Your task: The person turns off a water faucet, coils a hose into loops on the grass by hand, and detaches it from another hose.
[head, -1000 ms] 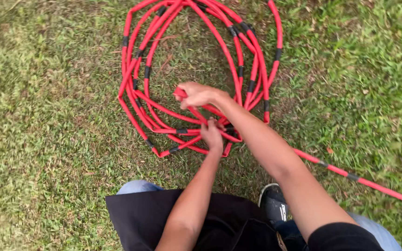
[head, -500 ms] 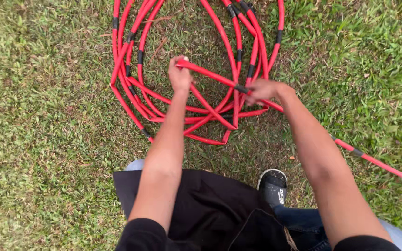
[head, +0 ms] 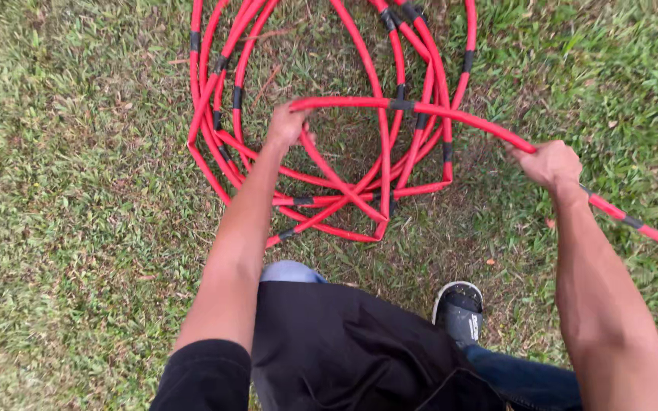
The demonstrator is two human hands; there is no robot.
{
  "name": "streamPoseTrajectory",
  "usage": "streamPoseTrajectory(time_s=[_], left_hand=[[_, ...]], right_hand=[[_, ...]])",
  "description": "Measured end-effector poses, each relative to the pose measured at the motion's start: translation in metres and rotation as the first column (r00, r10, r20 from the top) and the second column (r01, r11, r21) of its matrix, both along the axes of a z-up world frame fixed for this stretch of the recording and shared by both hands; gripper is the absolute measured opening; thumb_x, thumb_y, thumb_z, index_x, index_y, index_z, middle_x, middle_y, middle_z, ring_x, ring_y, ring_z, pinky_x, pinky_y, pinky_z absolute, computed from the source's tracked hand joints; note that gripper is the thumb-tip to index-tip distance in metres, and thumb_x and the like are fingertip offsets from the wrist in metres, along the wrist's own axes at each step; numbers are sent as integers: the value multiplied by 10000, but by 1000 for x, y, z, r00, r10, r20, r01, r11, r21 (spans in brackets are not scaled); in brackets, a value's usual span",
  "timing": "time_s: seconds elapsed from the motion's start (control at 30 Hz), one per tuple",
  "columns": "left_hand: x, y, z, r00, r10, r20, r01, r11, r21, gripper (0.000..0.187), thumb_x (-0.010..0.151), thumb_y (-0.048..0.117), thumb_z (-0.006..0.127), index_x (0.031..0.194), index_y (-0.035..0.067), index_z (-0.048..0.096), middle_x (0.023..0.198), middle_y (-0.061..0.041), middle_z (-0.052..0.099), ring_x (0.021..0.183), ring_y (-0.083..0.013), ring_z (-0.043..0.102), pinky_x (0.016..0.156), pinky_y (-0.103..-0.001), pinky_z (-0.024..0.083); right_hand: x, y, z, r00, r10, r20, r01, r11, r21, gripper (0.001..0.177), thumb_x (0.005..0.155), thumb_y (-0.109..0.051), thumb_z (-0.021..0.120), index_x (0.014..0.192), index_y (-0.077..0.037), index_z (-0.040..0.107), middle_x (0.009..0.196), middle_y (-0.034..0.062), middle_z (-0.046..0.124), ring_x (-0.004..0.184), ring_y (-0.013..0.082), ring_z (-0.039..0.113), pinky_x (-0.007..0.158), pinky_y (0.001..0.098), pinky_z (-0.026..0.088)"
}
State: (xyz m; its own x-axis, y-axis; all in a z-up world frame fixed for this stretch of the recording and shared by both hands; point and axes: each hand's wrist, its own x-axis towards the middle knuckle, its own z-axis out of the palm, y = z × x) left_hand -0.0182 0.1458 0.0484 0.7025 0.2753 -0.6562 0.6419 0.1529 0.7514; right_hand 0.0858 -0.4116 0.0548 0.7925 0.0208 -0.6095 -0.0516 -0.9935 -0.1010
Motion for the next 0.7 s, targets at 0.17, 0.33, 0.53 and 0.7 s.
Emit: streamPoseTrajectory(time_s=[0.17,0.33,0.53,0.7], left_hand=[[-73,8,-38,965,262,-11,-261,957,-127,173,1006,187,628,1121,58,638,643,-34,532,505,-211,608,541,-453,634],[-157,15,-51,870,493,12,-489,866,-105,185,1032,198,600,1138,46,594,681,-50,554,539,-216,622,574,-484,639],[-197,-12,-6,799,598,69,-592,801,-83,197,1017,196,586,1174,80,553,708,-62,580,571,-244,676,570,-483,655],[-212,12,3,726,687,-24,-687,726,5,244,1045,332,525,1088,92,509,740,-54,625,591,-243,708,511,-436,581]], right_hand=[[37,99,94,988,-152,-10,149,946,287,607,904,-714,686,1103,-154,811,793,158,714,759,264,689,736,431,496],[47,213,158,998,49,-26,-14,680,733,436,1004,-451,705,1123,-31,708,845,40,622,762,134,548,664,353,454],[62,406,114,932,110,346,-360,153,920,297,1057,-155,654,1318,-21,608,1159,112,686,1069,208,659,923,346,536],[37,434,66,801,219,557,-599,271,753,704,838,-101,772,1471,-19,475,1305,272,538,1219,433,569,1031,472,471]])
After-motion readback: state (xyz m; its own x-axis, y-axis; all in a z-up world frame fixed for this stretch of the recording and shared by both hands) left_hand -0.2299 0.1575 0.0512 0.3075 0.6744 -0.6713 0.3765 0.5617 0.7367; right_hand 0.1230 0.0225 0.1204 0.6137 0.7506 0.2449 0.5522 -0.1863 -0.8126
